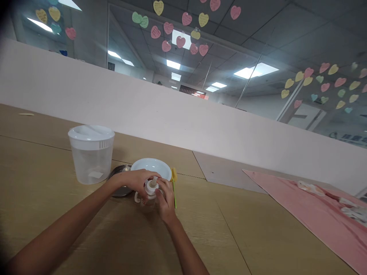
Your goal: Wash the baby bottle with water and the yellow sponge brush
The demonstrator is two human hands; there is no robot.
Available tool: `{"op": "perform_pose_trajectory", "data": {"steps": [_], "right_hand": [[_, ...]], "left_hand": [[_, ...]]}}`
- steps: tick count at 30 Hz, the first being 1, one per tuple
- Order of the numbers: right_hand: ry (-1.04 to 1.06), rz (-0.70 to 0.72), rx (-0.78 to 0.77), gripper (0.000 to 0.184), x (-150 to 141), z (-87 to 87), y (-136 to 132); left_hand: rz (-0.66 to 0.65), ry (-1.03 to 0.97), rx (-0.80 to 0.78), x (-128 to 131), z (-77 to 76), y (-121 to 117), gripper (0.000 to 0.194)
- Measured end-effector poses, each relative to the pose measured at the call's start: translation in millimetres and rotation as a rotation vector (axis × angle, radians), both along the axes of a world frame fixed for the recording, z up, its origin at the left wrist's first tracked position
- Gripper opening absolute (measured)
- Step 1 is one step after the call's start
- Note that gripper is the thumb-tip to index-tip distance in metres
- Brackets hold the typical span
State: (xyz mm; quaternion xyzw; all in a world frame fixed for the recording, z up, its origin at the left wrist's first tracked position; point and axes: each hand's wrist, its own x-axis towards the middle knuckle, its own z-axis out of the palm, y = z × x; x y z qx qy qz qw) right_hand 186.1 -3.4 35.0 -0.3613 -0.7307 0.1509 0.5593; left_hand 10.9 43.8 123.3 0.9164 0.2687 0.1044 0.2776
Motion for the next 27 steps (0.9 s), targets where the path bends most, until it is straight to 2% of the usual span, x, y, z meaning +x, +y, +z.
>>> {"op": "perform_pose_trajectory", "data": {"steps": [8, 15, 18, 22, 27], "right_hand": [[-0.060, -0.078, 0.072, 0.024, -0.5, 9.9, -8.5], [-0.134, -0.214, 0.173, 0.012, -4.5, 11.2, -12.0], [-0.119, -0.230, 0.115, 0.023, -8.5, 9.2, -9.4], [-0.038, -0.192, -0.008, 0.026, -10.2, 9.4, -6.7], [-0.007, -0.052, -0.018, 0.025, -4.8, 8.0, -3.9]], "left_hand": [[0.076, 0.100, 0.014, 1.6, 4.3, -2.3, 0.078], [0.075, 0.125, 0.002, 1.2, 3.9, -0.1, 0.078], [0.047, 0.117, -0.013, 0.4, 5.5, -1.1, 0.076], [0.038, 0.099, 0.003, -0.2, 7.0, -3.4, 0.076], [-0.015, 0.033, 0.019, 0.3, 6.6, -4.3, 0.074]]}}
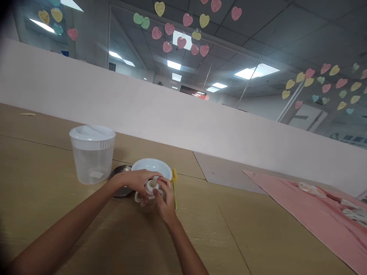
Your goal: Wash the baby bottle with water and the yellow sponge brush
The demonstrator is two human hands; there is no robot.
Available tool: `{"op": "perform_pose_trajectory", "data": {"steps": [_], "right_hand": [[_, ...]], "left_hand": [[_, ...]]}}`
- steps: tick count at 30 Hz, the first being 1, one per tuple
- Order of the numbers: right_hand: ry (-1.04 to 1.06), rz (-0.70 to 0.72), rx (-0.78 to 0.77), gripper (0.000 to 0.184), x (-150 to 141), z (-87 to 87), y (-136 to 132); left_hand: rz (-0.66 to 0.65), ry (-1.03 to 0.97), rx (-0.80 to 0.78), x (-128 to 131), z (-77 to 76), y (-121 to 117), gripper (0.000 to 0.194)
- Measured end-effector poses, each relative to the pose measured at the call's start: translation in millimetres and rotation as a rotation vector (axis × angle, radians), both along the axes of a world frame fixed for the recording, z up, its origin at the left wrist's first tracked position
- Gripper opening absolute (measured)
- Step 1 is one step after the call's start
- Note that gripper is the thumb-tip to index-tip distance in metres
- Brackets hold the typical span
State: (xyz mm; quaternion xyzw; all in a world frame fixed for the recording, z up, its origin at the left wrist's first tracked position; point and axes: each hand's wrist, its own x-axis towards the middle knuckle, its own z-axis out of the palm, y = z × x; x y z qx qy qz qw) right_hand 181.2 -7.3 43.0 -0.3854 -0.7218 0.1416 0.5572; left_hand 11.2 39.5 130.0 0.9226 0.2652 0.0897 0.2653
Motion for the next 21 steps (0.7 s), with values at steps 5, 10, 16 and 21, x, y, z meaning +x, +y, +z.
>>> {"op": "perform_pose_trajectory", "data": {"steps": [5, 10, 16, 21], "right_hand": [[0.041, 0.046, -0.083, 0.030, 2.4, -7.0, 5.3], [0.014, 0.033, -0.075, 0.030, 0.5, -4.2, 2.8], [0.048, -0.058, 0.010, 0.024, 0.7, 1.0, -4.7], [0.096, -0.104, 0.084, 0.021, 1.5, 0.3, -7.6]], "left_hand": [[0.025, 0.010, -0.001, 0.2, -3.8, 3.3, 0.083], [0.064, 0.054, -0.002, -0.8, -6.1, 4.5, 0.093], [0.110, 0.114, -0.029, -0.8, -3.0, 2.2, 0.105], [0.121, 0.109, -0.035, -0.6, -1.9, 1.8, 0.103]]}}
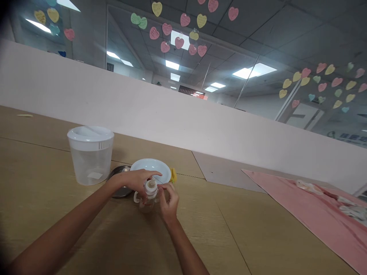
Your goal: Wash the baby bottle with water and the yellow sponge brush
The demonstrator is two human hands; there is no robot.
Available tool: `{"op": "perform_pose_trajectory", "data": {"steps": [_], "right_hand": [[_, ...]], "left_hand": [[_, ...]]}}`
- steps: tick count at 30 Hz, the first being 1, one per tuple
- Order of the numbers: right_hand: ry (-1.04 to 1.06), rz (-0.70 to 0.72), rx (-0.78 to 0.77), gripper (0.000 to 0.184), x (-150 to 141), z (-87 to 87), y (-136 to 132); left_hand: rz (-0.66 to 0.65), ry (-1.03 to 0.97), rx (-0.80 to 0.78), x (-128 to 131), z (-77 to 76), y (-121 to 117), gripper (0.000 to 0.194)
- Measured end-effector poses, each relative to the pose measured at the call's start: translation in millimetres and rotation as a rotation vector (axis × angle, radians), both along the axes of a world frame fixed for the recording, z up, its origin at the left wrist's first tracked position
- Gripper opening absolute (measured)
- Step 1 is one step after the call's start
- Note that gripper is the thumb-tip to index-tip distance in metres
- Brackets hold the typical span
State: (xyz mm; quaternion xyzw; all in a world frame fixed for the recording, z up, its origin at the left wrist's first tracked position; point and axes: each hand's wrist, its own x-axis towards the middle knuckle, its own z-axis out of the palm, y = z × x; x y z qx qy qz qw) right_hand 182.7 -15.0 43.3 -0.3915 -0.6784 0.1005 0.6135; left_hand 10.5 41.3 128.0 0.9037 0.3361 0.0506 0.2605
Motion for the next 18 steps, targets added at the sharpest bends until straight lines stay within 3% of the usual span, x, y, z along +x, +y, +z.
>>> {"op": "perform_pose_trajectory", "data": {"steps": [10, 14, 18], "right_hand": [[-0.244, -0.034, 0.259, 0.017, -12.0, 4.0, -15.5], [-0.373, -0.006, 0.375, 0.022, -13.5, 2.0, -17.3], [-0.382, -0.017, 0.369, 0.026, -14.7, -2.6, -16.9]], "left_hand": [[0.020, 0.024, 0.029, 0.0, -2.5, 0.6, 0.058], [-0.061, -0.026, 0.006, 0.6, 0.4, -1.9, 0.046], [-0.102, -0.044, -0.050, 1.9, 0.9, -2.2, 0.039]]}}
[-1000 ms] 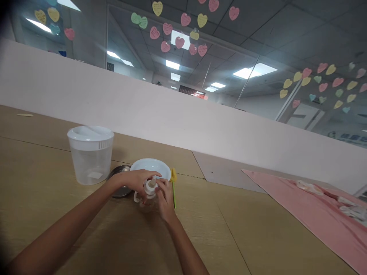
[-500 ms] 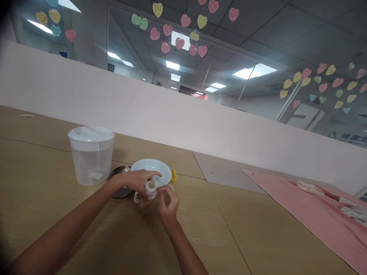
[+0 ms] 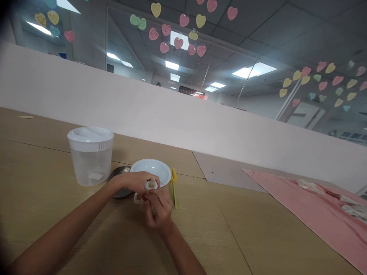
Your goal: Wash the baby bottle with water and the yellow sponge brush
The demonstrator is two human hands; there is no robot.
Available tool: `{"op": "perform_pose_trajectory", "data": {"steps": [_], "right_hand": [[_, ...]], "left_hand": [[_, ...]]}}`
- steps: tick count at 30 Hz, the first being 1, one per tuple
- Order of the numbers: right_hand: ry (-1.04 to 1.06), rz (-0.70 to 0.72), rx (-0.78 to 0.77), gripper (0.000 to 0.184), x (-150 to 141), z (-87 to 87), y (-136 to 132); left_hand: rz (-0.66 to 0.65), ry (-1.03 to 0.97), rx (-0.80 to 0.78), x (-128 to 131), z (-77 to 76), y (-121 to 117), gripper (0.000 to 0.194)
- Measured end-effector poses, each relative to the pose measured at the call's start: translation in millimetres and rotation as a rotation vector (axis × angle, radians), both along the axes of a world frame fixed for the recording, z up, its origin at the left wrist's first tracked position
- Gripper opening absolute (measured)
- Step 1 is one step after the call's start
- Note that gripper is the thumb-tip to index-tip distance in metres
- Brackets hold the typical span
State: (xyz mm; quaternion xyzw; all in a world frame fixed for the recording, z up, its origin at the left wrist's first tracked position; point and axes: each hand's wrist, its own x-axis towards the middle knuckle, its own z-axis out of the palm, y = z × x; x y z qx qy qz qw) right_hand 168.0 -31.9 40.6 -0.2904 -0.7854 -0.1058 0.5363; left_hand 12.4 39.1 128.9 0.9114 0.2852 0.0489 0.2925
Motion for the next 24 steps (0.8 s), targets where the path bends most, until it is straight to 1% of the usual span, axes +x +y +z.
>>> {"op": "perform_pose_trajectory", "data": {"steps": [3, 5, 8, 10, 11, 13, 18, 21, 24], "right_hand": [[0.031, -0.037, 0.002, 0.026, 0.9, -1.9, 1.9], [0.025, -0.032, 0.019, 0.026, 1.9, -1.4, 2.5], [-0.014, -0.002, 0.035, 0.028, 1.6, 1.0, 0.9], [-0.050, 0.035, 0.044, 0.029, 0.3, 2.1, -1.3], [-0.060, 0.050, 0.046, 0.029, -0.4, 2.1, -2.2], [-0.033, 0.051, 0.047, 0.028, -1.2, 1.2, -3.1], [0.156, -0.057, 0.015, 0.024, 0.8, -2.8, 1.2], [0.130, -0.064, 0.006, 0.022, 1.2, -3.4, 3.6], [0.058, -0.033, 0.034, 0.024, -1.0, -2.9, 2.1]], "left_hand": [[-0.035, 0.005, -0.026, 0.1, -0.7, 1.1, 0.040], [-0.053, -0.016, -0.013, -0.4, -2.1, 2.2, 0.048], [0.019, -0.018, 0.021, -1.4, -5.6, 4.2, 0.063], [0.073, 0.013, 0.044, -1.9, -7.9, 5.5, 0.061], [0.080, 0.022, 0.052, -2.1, -8.8, 6.1, 0.057], [0.057, 0.014, 0.055, -2.4, -9.5, 6.9, 0.052], [-0.031, -0.050, 0.015, -2.1, -8.6, 7.2, 0.050], [-0.058, -0.059, 0.000, -1.6, -8.6, 6.8, 0.050], [0.002, -0.034, 0.005, -1.5, -8.9, 6.0, 0.055]]}}
